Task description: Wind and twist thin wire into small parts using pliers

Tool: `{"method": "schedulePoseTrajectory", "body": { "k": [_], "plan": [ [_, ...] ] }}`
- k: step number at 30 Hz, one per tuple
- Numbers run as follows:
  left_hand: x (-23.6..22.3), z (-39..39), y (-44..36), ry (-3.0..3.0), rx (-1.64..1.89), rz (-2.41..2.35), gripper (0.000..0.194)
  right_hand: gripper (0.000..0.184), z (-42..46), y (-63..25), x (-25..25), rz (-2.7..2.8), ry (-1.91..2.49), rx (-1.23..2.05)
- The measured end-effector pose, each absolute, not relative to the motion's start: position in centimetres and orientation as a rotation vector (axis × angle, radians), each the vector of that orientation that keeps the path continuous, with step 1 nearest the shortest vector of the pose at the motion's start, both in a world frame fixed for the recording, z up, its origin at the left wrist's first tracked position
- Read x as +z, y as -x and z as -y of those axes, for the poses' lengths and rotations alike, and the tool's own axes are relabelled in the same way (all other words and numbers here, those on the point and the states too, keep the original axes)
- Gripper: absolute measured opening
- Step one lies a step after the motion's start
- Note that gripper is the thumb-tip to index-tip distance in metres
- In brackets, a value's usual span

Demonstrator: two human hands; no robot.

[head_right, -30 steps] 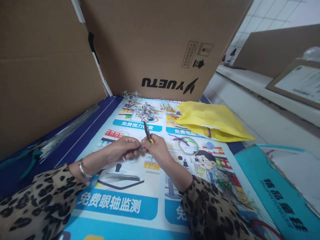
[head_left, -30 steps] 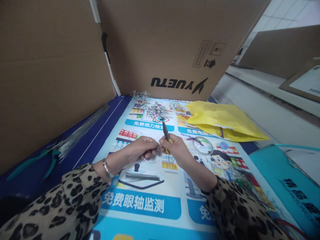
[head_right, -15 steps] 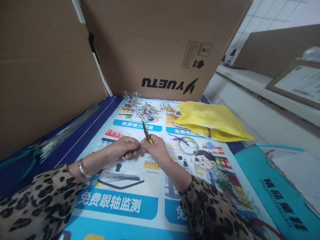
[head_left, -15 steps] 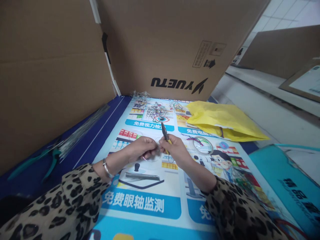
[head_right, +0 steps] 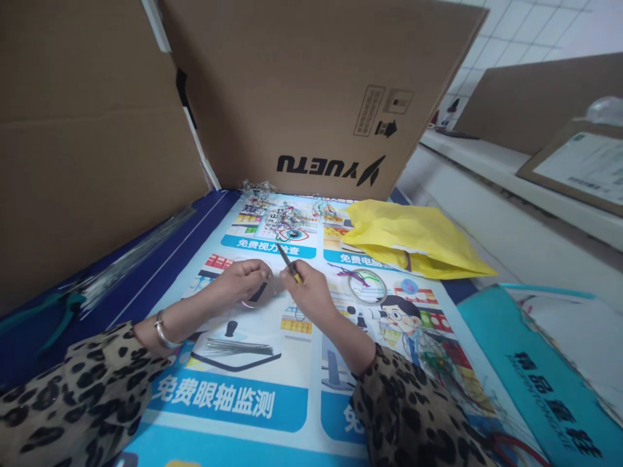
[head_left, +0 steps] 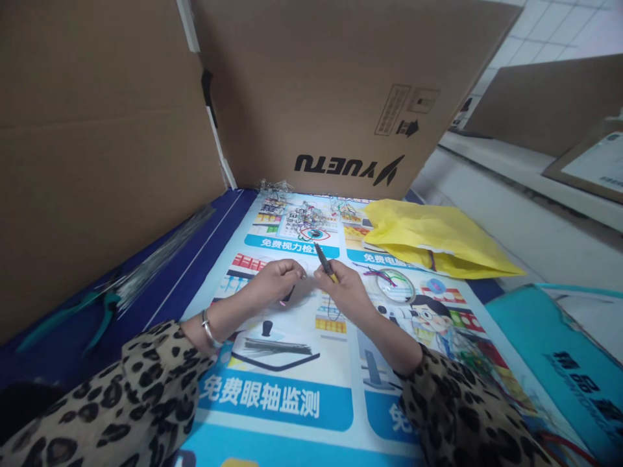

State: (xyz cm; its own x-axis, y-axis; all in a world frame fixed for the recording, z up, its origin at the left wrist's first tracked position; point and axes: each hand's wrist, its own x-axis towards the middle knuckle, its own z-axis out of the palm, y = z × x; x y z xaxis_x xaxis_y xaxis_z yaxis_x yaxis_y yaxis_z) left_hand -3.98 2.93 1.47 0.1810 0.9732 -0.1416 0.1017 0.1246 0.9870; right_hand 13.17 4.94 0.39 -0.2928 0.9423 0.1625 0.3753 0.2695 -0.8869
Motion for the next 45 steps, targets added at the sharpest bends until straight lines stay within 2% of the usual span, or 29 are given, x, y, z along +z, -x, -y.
{"method": "schedulePoseTrajectory", "body": {
  "k": [5,11,29,35,45],
  "plan": [
    [1.0,-3.8,5.2,-1.384,1.004,-1.206,0.016,0.011,-6.0,-14.3,-0.3,2.122,1.256,0.515],
    [0.4,-4.1,5.7,-1.331,0.973,-1.09,0.018,0.013,-6.4,-14.6,-1.0,2.392,1.239,0.146],
    [0.2,-4.1,6.1,-1.31,0.853,-0.967,0.023,0.01,-6.3,-15.4,0.2,2.623,1.135,-0.42],
    [0.3,-4.2,5.7,-1.39,0.9,-1.175,0.018,0.009,-5.8,-15.0,0.9,2.572,1.193,-0.627],
    [0.2,-4.1,5.2,-1.457,0.983,-1.294,0.01,0.009,-5.4,-14.5,0.6,2.521,1.275,-0.714]
  ]
}}
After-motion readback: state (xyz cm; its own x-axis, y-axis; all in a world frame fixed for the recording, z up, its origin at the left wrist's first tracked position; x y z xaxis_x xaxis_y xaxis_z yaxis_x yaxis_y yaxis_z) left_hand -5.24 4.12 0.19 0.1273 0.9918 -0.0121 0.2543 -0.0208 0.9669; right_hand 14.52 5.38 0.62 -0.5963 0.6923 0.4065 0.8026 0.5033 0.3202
